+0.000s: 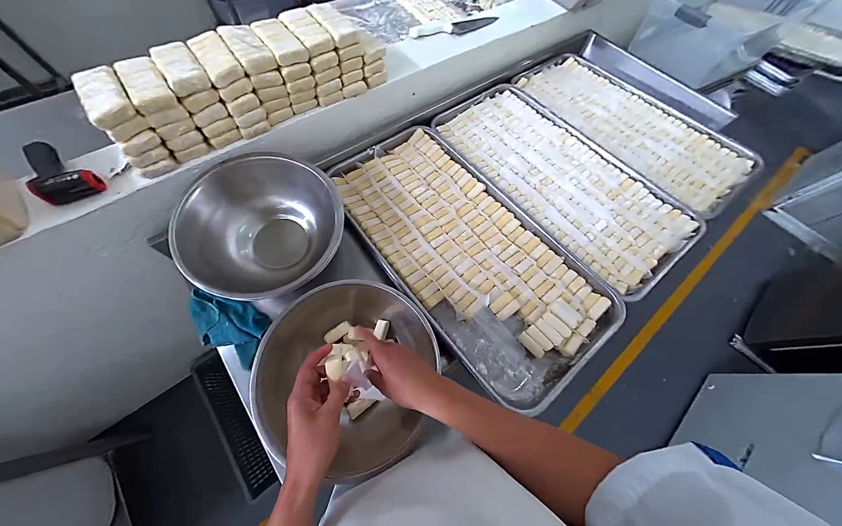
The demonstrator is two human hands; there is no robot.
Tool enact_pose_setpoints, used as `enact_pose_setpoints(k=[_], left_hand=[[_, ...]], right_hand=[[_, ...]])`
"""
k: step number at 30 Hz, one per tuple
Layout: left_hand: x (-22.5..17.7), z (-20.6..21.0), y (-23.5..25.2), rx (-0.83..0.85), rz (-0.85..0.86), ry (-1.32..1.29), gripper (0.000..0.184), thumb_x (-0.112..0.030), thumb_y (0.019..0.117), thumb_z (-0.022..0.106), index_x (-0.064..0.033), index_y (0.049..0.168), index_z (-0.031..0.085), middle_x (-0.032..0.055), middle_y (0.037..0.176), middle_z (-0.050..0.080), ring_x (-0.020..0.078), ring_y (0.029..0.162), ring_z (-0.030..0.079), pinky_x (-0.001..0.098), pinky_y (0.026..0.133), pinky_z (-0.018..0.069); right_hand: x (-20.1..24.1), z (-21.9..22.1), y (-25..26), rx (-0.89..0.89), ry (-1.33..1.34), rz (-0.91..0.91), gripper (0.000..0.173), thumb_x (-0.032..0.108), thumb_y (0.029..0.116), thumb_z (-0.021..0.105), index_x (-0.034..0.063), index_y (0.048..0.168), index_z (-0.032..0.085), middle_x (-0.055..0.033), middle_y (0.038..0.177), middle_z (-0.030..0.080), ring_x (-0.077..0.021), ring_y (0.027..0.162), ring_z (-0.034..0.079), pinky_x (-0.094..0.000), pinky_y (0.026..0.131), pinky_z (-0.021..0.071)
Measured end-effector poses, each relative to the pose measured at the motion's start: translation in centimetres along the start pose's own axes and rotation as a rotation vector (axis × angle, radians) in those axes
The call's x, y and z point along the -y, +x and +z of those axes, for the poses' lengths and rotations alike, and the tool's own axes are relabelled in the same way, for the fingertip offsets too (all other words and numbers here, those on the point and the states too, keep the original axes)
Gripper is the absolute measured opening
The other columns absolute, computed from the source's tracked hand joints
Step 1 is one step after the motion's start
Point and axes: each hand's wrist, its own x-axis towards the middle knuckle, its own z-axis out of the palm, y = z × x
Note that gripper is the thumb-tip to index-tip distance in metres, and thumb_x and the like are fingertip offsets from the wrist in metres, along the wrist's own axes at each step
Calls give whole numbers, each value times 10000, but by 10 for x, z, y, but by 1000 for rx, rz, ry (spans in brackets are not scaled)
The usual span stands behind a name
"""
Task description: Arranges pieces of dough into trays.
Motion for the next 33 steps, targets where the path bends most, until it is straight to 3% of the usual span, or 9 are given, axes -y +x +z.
enact_pose_setpoints(k=[3, 6, 9, 14, 18, 22, 25, 29, 33], left_hand=[[1, -4, 3, 36, -88, -108, 432, -28, 941, 495, 28, 1369, 519, 134, 1148, 679, 190, 873, 725, 338, 696, 634], [2, -6, 6, 32, -65, -113, 428, -11, 866, 601, 21, 1284, 514, 98, 1028, 697, 162, 845, 712, 310, 698, 618], [2, -9, 6, -37, 8, -31, 412, -22, 802, 738, 12, 1168, 552, 78, 890, 696, 150, 714, 702, 293, 598, 609], [13, -23, 14, -88, -77, -56, 290, -13, 915, 689, 3, 1181, 574, 116, 917, 687, 181, 692, 690, 317, 574, 600], [27, -36, 26, -118, -209, -120, 372, 35, 1010, 514, -8, 1378, 495, 161, 1233, 645, 237, 976, 702, 392, 820, 609], [34, -44, 25, -68, -199, -35, 544, -23, 983, 543, -31, 1511, 409, 194, 1482, 503, 302, 1239, 614, 463, 985, 555], [20, -43, 16, 65, -177, -87, 505, -132, 1028, 495, -49, 1518, 407, 147, 1385, 614, 263, 1192, 657, 440, 983, 566], [2, -25, 2, 317, -214, -120, 593, -224, 1007, 520, -48, 1547, 349, 145, 1378, 627, 281, 1148, 690, 445, 936, 605], [3, -27, -5, 226, -133, -23, 487, -173, 1016, 528, -12, 1471, 461, 136, 1284, 680, 251, 1098, 706, 400, 918, 610]], right_hand=[[-3, 1, -3, 88, 22, -112, 367, 84, 1017, 566, 9, 1376, 578, -233, 1284, 619, -377, 1178, 619, -535, 1025, 487], [1, -1, -13, 189, 494, -126, 440, 38, 977, 590, -16, 1407, 509, -185, 1204, 647, -214, 886, 703, -371, 796, 604], [4, -2, -19, 223, 712, -70, 420, 142, 1002, 633, -3, 1370, 494, -126, 1158, 635, -129, 790, 683, -286, 701, 597], [5, -14, -23, 1, 329, -35, 210, 168, 1047, 575, 4, 1152, 655, -124, 937, 686, -165, 753, 688, -339, 733, 599], [1, -22, -33, -239, 340, -71, 153, 119, 993, 631, 23, 1107, 668, -98, 840, 676, -175, 682, 676, -359, 659, 604], [2, -33, -40, -316, 415, -113, 128, 129, 987, 651, 48, 1084, 664, -59, 786, 657, -137, 620, 641, -301, 581, 571], [8, -32, -39, -506, 538, -229, 103, 109, 972, 662, 46, 1053, 659, -42, 763, 654, -103, 579, 610, -240, 516, 531], [16, -30, -29, -664, 689, -342, 108, 76, 956, 679, 27, 1047, 649, -36, 830, 683, -90, 649, 643, -232, 585, 568], [6, -82, 7, -1005, 627, -405, 141, 77, 947, 684, -11, 1046, 635, -29, 844, 685, -86, 677, 655, -270, 613, 587]])
